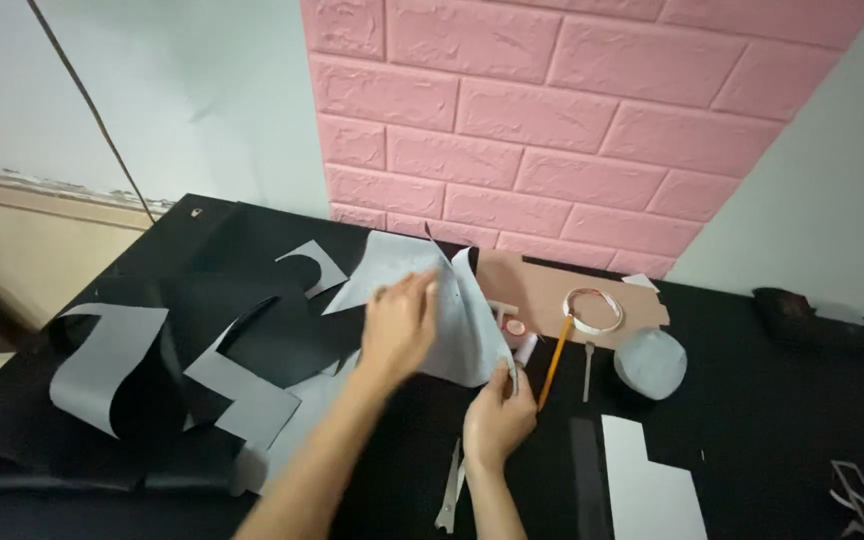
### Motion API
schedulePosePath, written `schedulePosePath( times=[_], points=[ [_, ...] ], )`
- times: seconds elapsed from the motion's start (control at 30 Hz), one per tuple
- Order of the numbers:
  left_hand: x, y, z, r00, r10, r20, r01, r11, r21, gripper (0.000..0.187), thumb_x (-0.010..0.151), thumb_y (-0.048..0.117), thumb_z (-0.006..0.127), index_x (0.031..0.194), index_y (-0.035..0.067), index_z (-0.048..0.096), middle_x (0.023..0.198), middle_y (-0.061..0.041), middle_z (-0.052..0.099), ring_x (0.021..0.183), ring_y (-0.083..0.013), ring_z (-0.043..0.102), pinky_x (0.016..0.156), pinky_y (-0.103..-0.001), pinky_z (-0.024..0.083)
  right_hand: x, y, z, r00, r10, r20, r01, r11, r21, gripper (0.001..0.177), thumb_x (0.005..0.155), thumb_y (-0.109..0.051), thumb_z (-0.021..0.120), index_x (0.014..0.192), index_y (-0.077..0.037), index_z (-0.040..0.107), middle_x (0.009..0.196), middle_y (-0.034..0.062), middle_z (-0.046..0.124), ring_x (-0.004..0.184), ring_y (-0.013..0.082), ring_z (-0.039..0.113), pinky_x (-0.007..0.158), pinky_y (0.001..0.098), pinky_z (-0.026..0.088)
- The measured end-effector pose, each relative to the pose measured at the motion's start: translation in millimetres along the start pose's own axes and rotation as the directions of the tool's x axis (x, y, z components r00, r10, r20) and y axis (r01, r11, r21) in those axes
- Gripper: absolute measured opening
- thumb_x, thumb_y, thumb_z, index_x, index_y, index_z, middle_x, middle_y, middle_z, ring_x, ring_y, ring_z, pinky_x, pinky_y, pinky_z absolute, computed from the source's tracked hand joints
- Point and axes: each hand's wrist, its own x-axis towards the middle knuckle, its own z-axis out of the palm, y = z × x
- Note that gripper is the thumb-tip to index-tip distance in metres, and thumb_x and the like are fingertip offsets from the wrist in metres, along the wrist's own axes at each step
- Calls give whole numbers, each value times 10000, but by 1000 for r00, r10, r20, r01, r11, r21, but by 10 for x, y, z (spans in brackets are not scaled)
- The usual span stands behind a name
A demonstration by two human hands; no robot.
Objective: Measuring, marking, and cutting material using a ruler, pencil, and scissors on a workbench
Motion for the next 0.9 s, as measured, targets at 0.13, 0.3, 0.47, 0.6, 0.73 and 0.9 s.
schedulePosePath(
  times=[0.13,0.3,0.47,0.6,0.73,0.9],
  points=[
    [182,-334,467,891,-71,448,-80,948,308,587,963,228,351,1536,112,388,1637,-80,371,1529,-250,315,1085,-814,204,-20,1,-25,1000,29,3,-28,999,-14,292,995,-302,593,998,-68,768,926,163,778,879,348,732,784,451,512],
    [179,-636,1406,863,42,503,-230,920,317,688,993,417,312,1548,11,331,1633,-166,356,1529,-297,302,1148,-781,116,32,162,26,999,-20,25,20,1000,-13,261,1005,-267,586,1016,-72,759,896,149,783,842,311,750,754,413,522],
    [-119,-604,1097,850,162,502,-336,900,278,708,1021,477,280,1549,12,363,1615,-168,391,1508,-266,345,1176,-703,133,11,103,3,1000,11,15,-10,999,-49,284,986,-277,591,1087,-80,771,981,154,787,914,336,747,813,436,529],
    [-424,-366,436,756,251,604,-414,898,146,726,1039,515,273,1541,3,388,1599,-177,411,1495,-247,361,1202,-626,121,7,127,10,999,-38,13,39,994,-100,264,975,-263,598,1056,-87,777,947,171,779,877,386,730,769,485,518],
    [-592,-74,-272,626,261,735,-466,881,84,708,1017,510,392,1491,-14,442,1571,-201,437,1420,-300,457,1201,-618,167,-38,33,-33,1000,14,22,-13,999,-37,269,989,-238,589,1086,-66,773,994,149,788,938,328,749,814,435,530],
    [-289,34,-467,716,358,600,-409,911,-55,229,1004,220,408,901,85,562,806,-183,711,767,-468,672,1072,-562,383,-32,43,-24,1000,-12,7,12,999,-40,275,1001,-266,591,1061,-65,769,952,165,780,899,352,738,806,452,521]
  ],
)
